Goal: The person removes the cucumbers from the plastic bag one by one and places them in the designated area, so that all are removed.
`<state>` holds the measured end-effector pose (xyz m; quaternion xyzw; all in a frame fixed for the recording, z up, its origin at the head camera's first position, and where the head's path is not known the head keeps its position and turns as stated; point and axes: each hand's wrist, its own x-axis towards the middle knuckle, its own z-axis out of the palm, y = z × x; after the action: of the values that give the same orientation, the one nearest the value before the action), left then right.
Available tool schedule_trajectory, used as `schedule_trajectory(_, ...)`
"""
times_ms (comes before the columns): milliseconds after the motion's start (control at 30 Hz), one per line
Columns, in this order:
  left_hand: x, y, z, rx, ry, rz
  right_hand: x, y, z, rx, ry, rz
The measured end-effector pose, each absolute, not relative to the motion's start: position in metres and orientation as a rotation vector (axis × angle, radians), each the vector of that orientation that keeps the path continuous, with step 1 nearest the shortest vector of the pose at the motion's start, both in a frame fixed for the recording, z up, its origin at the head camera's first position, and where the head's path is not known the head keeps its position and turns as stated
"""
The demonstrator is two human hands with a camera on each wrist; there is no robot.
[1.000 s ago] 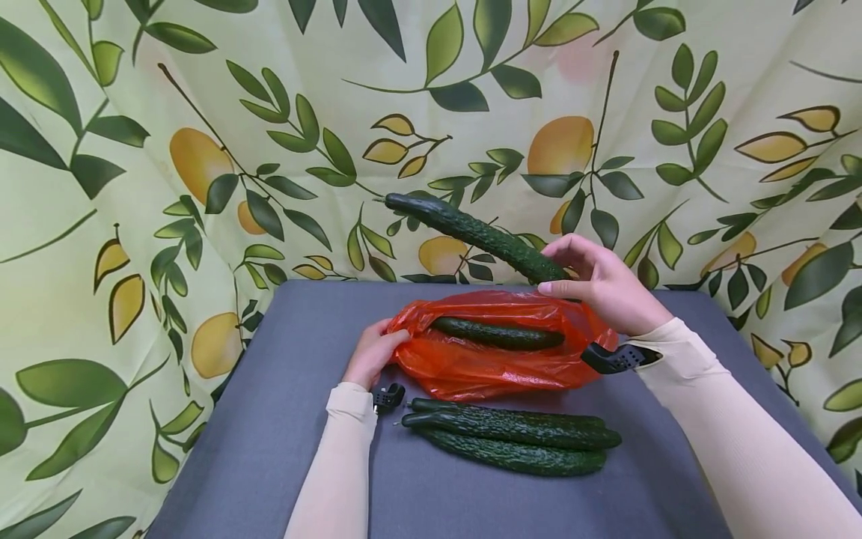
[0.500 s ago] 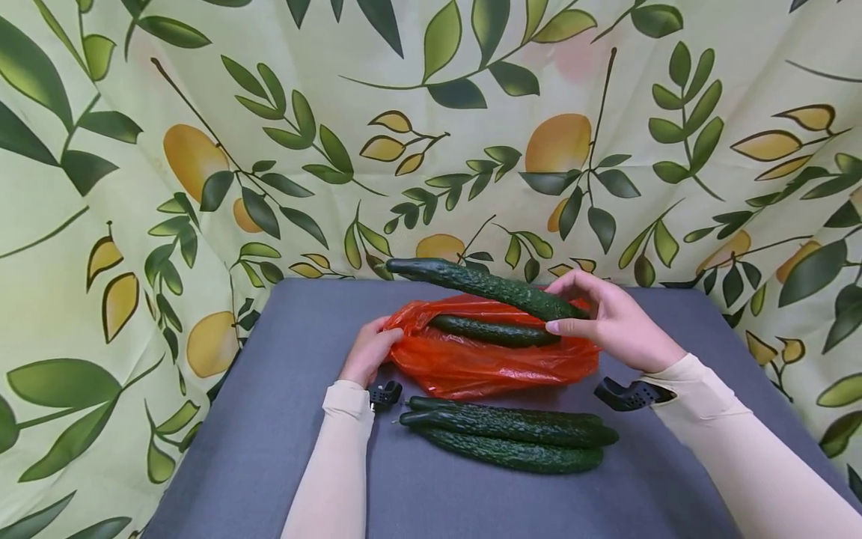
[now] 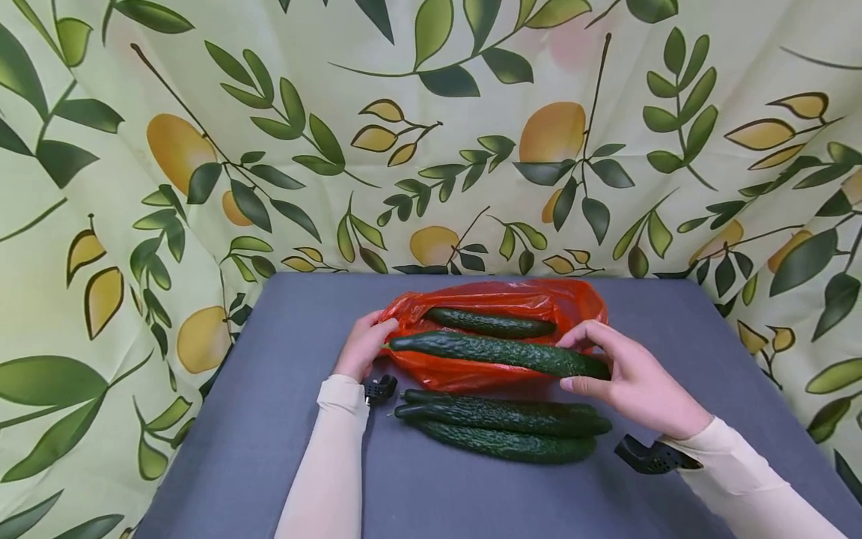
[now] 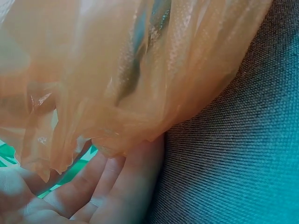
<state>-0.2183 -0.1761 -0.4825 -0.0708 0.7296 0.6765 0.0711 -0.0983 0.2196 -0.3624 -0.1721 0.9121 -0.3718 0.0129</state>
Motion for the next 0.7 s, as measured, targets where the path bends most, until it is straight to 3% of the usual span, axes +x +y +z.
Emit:
schedule_trajectory(467,-0.225,-0.175,-0.479,-0.21,2.203,2.012,-0.021,0.226,-0.427,-0.632,3.025,-1.081)
schedule_trajectory(700,-0.221,-0.175,-0.482,-0.237,2.215,1.998,-0.002,0.224,-0.455,-0.56,2.971,-1.084)
